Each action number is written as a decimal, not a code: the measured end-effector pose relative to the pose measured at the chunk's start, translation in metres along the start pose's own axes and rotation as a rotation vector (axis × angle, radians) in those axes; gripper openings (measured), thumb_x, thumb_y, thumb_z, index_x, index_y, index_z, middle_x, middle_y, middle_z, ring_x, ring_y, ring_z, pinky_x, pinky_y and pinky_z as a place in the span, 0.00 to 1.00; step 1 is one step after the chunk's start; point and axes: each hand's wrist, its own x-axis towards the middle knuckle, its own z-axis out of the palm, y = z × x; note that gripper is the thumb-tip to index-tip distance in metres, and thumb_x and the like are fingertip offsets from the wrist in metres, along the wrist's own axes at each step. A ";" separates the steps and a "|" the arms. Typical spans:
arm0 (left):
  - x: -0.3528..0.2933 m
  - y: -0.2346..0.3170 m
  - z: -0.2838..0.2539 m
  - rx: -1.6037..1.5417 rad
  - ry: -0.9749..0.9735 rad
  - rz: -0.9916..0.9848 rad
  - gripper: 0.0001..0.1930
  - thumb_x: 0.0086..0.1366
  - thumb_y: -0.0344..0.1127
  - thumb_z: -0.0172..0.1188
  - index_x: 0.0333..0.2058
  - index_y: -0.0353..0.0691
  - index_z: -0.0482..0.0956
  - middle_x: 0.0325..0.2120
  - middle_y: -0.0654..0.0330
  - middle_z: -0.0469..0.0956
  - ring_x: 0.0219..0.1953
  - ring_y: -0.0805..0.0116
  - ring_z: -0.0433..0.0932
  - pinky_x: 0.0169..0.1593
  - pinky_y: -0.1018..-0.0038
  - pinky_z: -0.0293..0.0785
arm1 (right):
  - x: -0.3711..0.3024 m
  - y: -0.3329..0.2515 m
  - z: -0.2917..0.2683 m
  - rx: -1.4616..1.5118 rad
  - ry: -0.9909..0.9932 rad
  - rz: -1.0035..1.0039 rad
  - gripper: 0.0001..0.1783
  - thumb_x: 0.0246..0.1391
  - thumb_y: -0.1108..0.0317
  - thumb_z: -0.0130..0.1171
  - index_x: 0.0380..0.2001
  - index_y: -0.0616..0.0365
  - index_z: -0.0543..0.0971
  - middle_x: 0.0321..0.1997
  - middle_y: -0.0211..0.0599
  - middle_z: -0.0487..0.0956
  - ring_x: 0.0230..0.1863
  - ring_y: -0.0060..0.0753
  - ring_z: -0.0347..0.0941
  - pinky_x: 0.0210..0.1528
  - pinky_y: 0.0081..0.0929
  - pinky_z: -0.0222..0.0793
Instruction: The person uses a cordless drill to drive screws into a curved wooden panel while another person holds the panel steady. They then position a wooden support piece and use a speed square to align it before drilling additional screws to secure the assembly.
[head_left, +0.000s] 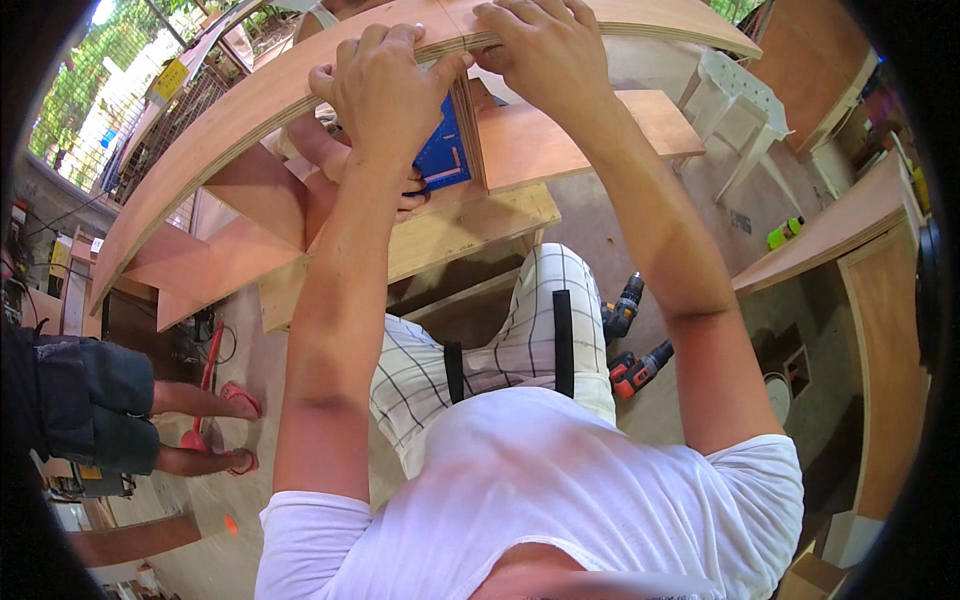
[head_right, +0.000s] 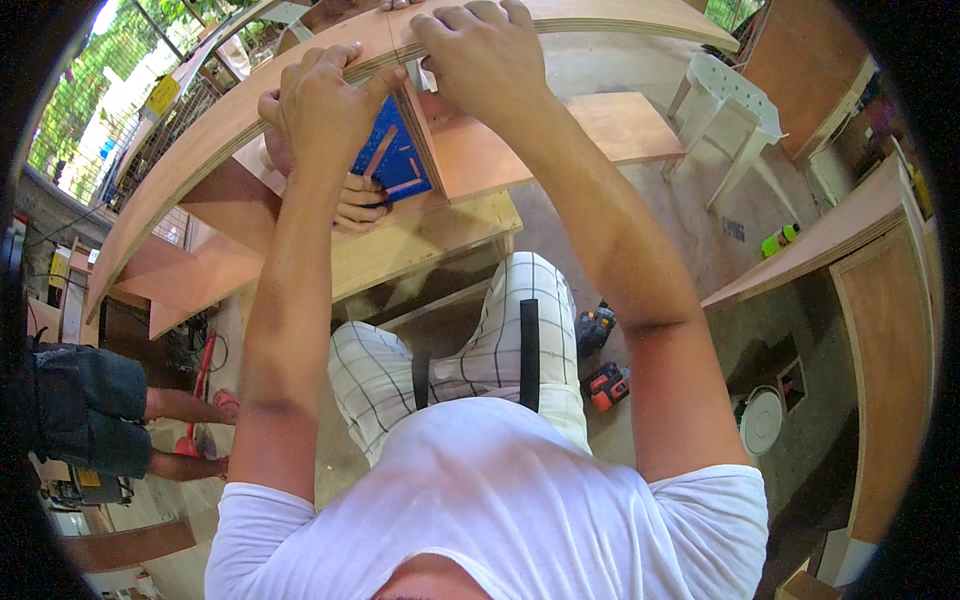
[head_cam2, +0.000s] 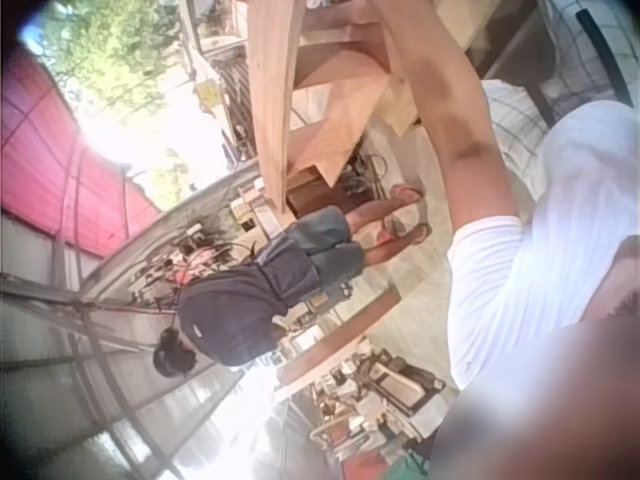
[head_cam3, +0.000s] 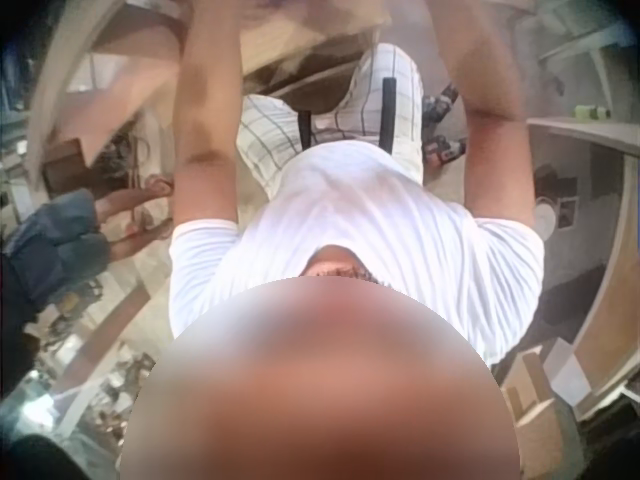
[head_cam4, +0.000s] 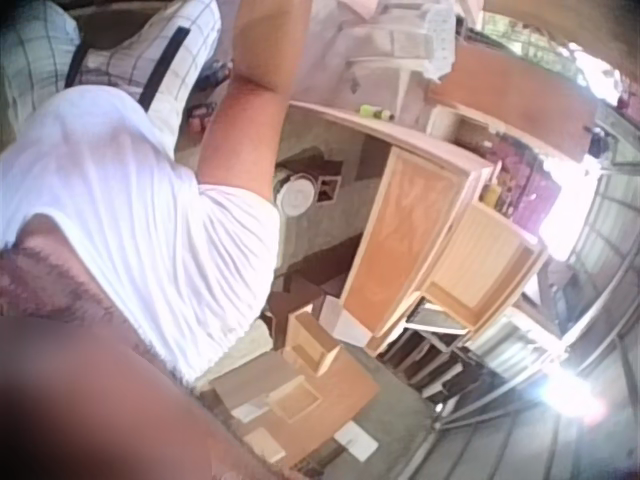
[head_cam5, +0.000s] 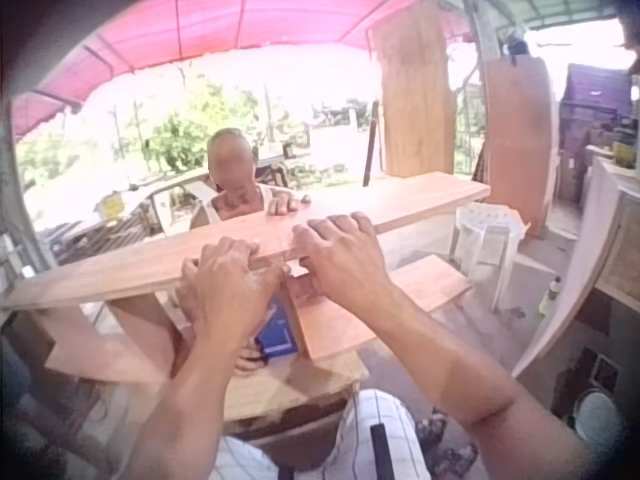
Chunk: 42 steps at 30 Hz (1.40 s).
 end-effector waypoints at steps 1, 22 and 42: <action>0.000 0.000 0.001 -0.002 0.008 0.006 0.33 0.55 0.66 0.69 0.49 0.46 0.88 0.47 0.61 0.84 0.56 0.58 0.76 0.57 0.51 0.57 | 0.002 -0.003 -0.002 0.008 0.005 -0.012 0.17 0.46 0.62 0.70 0.42 0.47 0.82 0.44 0.31 0.84 0.52 0.38 0.79 0.58 0.47 0.67; 0.002 0.013 -0.007 -0.079 0.085 -0.070 0.17 0.56 0.51 0.70 0.37 0.46 0.89 0.41 0.60 0.85 0.51 0.58 0.79 0.58 0.47 0.61 | 0.010 -0.013 0.012 0.047 0.048 -0.069 0.11 0.47 0.61 0.66 0.35 0.48 0.81 0.36 0.33 0.85 0.42 0.42 0.82 0.47 0.44 0.70; -0.005 0.011 -0.007 -0.053 0.068 -0.017 0.20 0.56 0.49 0.70 0.43 0.44 0.87 0.43 0.57 0.84 0.52 0.55 0.77 0.58 0.47 0.62 | 0.003 -0.009 0.012 0.135 0.091 -0.060 0.13 0.47 0.63 0.67 0.38 0.48 0.81 0.41 0.32 0.86 0.46 0.41 0.81 0.51 0.44 0.70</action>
